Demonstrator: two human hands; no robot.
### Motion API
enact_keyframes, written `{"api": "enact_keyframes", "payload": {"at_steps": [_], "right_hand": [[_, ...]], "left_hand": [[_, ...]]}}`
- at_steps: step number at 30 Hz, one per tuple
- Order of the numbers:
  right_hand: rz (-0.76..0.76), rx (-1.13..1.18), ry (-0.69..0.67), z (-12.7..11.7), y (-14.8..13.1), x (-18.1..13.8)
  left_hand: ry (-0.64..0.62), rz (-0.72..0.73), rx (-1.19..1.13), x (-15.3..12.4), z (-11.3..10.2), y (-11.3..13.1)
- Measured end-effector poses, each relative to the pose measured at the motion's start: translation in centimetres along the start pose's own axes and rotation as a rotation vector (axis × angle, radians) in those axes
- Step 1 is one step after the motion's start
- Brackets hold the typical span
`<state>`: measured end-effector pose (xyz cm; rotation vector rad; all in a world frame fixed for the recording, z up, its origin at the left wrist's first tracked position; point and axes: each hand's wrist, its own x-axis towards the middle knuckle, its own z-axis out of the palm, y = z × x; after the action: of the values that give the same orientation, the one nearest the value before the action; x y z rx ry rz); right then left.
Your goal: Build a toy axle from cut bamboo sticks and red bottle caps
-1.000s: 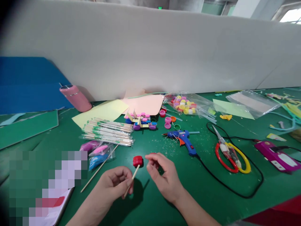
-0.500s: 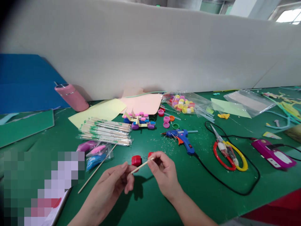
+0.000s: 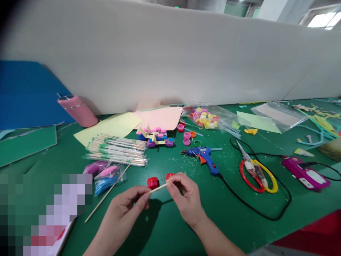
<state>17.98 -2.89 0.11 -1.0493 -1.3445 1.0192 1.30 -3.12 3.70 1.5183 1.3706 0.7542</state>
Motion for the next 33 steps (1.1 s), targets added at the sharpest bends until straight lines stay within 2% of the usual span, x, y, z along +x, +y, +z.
{"api": "enact_keyframes", "payload": {"at_steps": [5, 12, 17, 20, 23, 25, 33], "right_hand": [[-0.026, -0.030, 0.008, -0.2, 0.0, 0.1], [-0.240, -0.246, -0.119, -0.3, -0.2, 0.4], [-0.288, -0.401, -0.171, -0.6, -0.2, 0.5], [-0.255, -0.431, -0.136, -1.1, -0.2, 0.8], [-0.158, -0.416, 0.027, -1.7, 0.0, 1.3], [-0.107, -0.412, 0.097, -2.2, 0.2, 1.6], [-0.018, -0.428, 0.046, -2.3, 1.0, 1.6]], "left_hand": [[-0.009, 0.042, 0.069, 0.0, -0.1, 0.4], [-0.017, 0.101, 0.130, 0.0, -0.3, 0.5], [-0.027, 0.119, 0.165, 0.1, -0.6, 0.3], [0.015, 0.133, 0.189, 0.4, -0.8, -0.2], [0.116, 0.145, 0.311, 1.0, -1.1, -1.2], [0.099, 0.170, 0.400, 1.6, -1.3, -1.9], [-0.028, 0.266, 0.519, 3.7, -0.7, -3.1]]}}
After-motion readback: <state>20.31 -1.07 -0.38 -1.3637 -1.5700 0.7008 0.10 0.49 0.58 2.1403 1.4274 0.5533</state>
